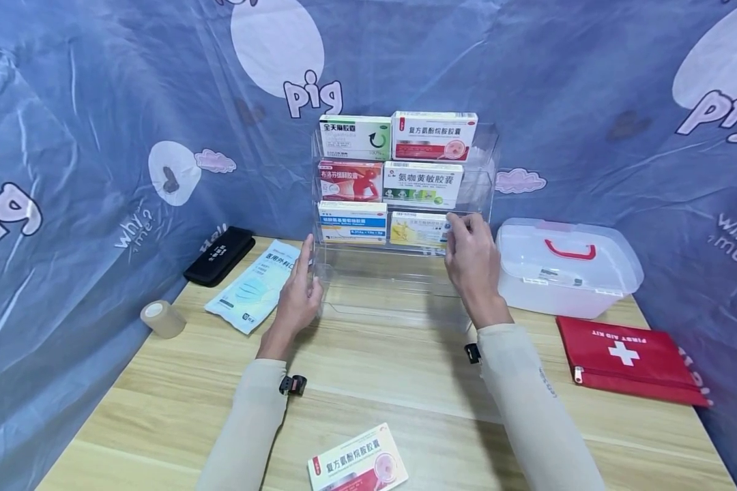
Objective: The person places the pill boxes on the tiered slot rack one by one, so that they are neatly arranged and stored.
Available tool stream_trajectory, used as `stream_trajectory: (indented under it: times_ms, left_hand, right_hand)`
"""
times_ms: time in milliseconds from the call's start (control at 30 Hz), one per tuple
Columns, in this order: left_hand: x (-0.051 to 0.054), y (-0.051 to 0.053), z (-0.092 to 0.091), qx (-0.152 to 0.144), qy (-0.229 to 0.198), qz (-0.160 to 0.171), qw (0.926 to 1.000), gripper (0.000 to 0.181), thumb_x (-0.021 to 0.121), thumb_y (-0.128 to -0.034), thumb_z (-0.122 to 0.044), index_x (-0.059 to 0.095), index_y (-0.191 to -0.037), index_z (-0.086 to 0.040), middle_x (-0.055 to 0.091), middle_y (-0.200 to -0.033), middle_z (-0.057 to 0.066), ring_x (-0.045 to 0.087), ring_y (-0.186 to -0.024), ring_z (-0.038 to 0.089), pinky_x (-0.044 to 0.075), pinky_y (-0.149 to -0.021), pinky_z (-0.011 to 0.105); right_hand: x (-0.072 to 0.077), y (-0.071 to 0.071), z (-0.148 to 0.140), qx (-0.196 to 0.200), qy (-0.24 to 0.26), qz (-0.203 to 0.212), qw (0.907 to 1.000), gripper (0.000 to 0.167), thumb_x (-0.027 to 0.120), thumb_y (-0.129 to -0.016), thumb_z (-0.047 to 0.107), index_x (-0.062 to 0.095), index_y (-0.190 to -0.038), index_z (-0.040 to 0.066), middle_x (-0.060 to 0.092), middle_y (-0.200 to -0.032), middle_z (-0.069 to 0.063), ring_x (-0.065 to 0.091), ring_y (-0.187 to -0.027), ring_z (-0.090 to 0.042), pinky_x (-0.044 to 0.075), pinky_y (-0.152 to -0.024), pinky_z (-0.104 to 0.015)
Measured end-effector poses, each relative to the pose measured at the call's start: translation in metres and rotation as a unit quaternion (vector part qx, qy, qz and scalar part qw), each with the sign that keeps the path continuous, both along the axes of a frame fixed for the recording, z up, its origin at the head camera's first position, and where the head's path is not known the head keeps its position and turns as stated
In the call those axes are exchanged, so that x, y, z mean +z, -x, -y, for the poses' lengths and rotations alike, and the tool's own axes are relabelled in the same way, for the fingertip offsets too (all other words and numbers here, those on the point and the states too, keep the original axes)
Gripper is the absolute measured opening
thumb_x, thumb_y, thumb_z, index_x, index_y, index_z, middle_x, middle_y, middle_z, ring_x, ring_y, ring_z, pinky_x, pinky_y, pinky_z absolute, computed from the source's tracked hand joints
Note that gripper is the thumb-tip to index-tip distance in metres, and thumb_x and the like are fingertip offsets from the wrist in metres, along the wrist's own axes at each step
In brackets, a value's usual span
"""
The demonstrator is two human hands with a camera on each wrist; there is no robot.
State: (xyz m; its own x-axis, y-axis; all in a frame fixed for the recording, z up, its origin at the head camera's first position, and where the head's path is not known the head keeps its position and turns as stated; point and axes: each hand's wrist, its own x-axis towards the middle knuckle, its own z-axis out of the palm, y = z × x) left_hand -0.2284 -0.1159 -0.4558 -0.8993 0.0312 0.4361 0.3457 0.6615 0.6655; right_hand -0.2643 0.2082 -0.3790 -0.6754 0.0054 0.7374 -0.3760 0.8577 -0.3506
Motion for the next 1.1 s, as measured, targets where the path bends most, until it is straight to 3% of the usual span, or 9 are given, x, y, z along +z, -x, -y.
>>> stream_trajectory:
  times_ms: [300, 600, 867, 967, 1033, 1100]
  left_hand:
    - [0.000, 0.000, 0.001, 0.000, -0.008, 0.007, 0.9999, 0.094, 0.055, -0.1013, 0.001, 0.008, -0.175, -0.035, 0.049, -0.161, 0.021, 0.065, -0.099, 0.038, 0.060, -0.086, 0.054]
    - [-0.001, 0.001, 0.000, -0.004, -0.008, 0.008, 0.9999, 0.094, 0.054, -0.1017, 0.001, 0.007, -0.174, -0.037, 0.047, -0.164, 0.020, 0.066, -0.105, 0.040, 0.061, -0.092, 0.055]
    - [-0.002, 0.001, -0.001, 0.001, -0.002, 0.010, 1.0000, 0.093, 0.054, -0.1023, 0.000, 0.007, -0.175, -0.035, 0.050, -0.160, 0.021, 0.065, -0.091, 0.036, 0.061, -0.080, 0.051]
    - [0.000, 0.000, -0.001, 0.001, -0.003, 0.008, 1.0000, 0.093, 0.055, -0.1020, 0.000, 0.008, -0.175, -0.034, 0.050, -0.161, 0.021, 0.064, -0.093, 0.036, 0.060, -0.081, 0.051]
    - [0.001, -0.001, -0.001, 0.000, -0.004, 0.009, 1.0000, 0.093, 0.055, -0.1017, 0.001, 0.008, -0.175, -0.034, 0.049, -0.162, 0.021, 0.064, -0.095, 0.037, 0.060, -0.083, 0.052]
    - [0.001, -0.001, -0.001, -0.003, -0.007, 0.011, 0.9999, 0.094, 0.055, -0.1016, 0.001, 0.008, -0.175, -0.034, 0.048, -0.163, 0.021, 0.065, -0.097, 0.038, 0.060, -0.084, 0.053]
  right_hand:
    - [-0.001, -0.005, 0.004, -0.003, -0.015, 0.042, 0.9990, 0.046, 0.063, -0.096, 0.001, 0.061, -0.142, -0.001, 0.062, -0.120, -0.028, 0.060, -0.109, -0.049, 0.055, -0.090, -0.064]
    - [0.001, -0.024, 0.007, -0.007, 0.033, 0.054, 0.9980, 0.048, 0.065, -0.095, 0.003, 0.058, -0.142, -0.002, 0.049, -0.144, -0.030, 0.047, -0.133, -0.049, 0.053, -0.096, -0.067]
    - [0.007, -0.062, 0.014, 0.078, 0.021, 0.033, 0.9962, 0.039, 0.072, -0.090, -0.003, 0.067, -0.129, -0.006, 0.055, -0.135, -0.032, 0.054, -0.119, -0.049, 0.050, -0.096, -0.059]
    - [0.008, -0.076, 0.019, 0.113, 0.002, 0.026, 0.9933, 0.029, 0.074, -0.088, -0.006, 0.072, -0.117, -0.005, 0.064, -0.123, -0.028, 0.064, -0.107, -0.043, 0.057, -0.088, -0.053]
    - [0.009, -0.086, 0.021, 0.138, -0.019, 0.045, 0.9892, 0.019, 0.073, -0.089, -0.006, 0.073, -0.107, -0.003, 0.070, -0.111, -0.021, 0.069, -0.096, -0.037, 0.062, -0.080, -0.049]
    - [0.009, -0.096, 0.023, 0.166, -0.050, 0.091, 0.9806, 0.010, 0.073, -0.091, -0.003, 0.074, -0.099, 0.002, 0.074, -0.101, -0.013, 0.072, -0.088, -0.030, 0.064, -0.075, -0.046]
